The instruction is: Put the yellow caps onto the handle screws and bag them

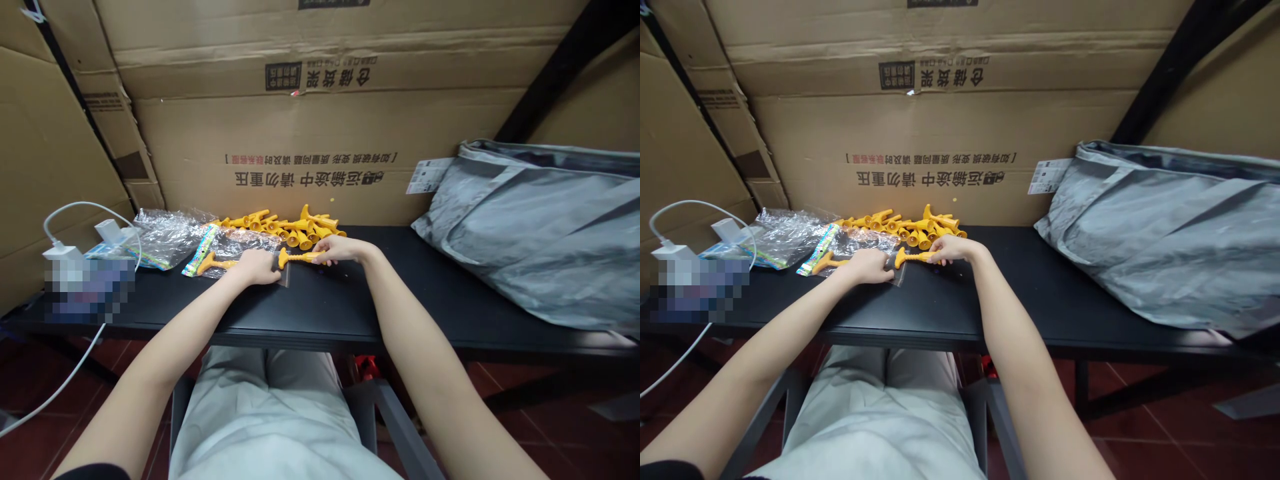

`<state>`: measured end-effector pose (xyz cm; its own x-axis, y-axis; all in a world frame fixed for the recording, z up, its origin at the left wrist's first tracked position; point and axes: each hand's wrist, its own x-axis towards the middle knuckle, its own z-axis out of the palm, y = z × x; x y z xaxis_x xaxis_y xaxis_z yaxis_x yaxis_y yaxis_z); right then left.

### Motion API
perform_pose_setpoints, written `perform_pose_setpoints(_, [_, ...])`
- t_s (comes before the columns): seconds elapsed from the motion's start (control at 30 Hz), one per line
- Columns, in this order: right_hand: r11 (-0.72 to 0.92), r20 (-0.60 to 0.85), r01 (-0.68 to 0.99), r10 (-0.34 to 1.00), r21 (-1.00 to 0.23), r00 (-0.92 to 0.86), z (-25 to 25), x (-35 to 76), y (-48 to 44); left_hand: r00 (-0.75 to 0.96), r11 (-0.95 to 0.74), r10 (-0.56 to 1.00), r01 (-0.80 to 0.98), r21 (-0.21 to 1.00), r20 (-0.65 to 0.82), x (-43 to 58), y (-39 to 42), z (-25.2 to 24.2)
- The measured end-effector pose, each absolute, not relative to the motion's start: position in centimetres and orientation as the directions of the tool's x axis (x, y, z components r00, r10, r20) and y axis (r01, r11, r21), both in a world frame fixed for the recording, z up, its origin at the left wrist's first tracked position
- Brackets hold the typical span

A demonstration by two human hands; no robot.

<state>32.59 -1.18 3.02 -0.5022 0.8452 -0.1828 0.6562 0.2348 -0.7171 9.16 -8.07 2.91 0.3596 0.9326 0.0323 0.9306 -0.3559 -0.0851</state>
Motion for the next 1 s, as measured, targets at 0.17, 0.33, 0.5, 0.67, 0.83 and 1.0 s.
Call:
perform_pose_setpoints(0.17, [0.23, -0.194, 0.682, 0.852, -0.695, -0.485, 2.8, 32.6, -1.0, 0.272, -0.272, 0.962, 0.956, -0.11, -0.019, 8.9, -7.9, 3.0])
perform_pose_setpoints(0.33, [0.257, -0.184, 0.664, 0.836, -0.702, -0.518, 3.0, 32.3, -1.2, 0.268, -0.274, 0.961, 0.957, -0.096, -0.072, 8.7, -7.6, 3.0])
perform_pose_setpoints(0.5, [0.27, -0.155, 0.643, 0.837, -0.716, -0.524, 2.8, 31.1, -1.7, 0.319, -0.315, 0.947, 0.945, -0.084, 0.043, 8.7, -7.5, 2.9])
perform_pose_setpoints(0.67, [0.354, -0.049, 0.599, 0.833, -0.718, -0.551, 1.9, 29.1, -1.9, 0.353, -0.354, 0.92, 0.935, -0.03, 0.169, 8.9, -7.6, 3.0])
perform_pose_setpoints(0.83, [0.458, 0.16, 0.51, 0.838, -0.728, -0.522, 0.5, 26.7, -2.4, 0.413, -0.445, 0.87, 0.893, 0.069, 0.27, 9.2, -7.6, 2.6])
perform_pose_setpoints(1.0, [0.497, 0.271, 0.464, 0.84, -0.733, -0.471, -0.1, 25.5, -2.7, 0.424, -0.494, 0.831, 0.86, 0.128, 0.362, 8.7, -7.0, 2.1])
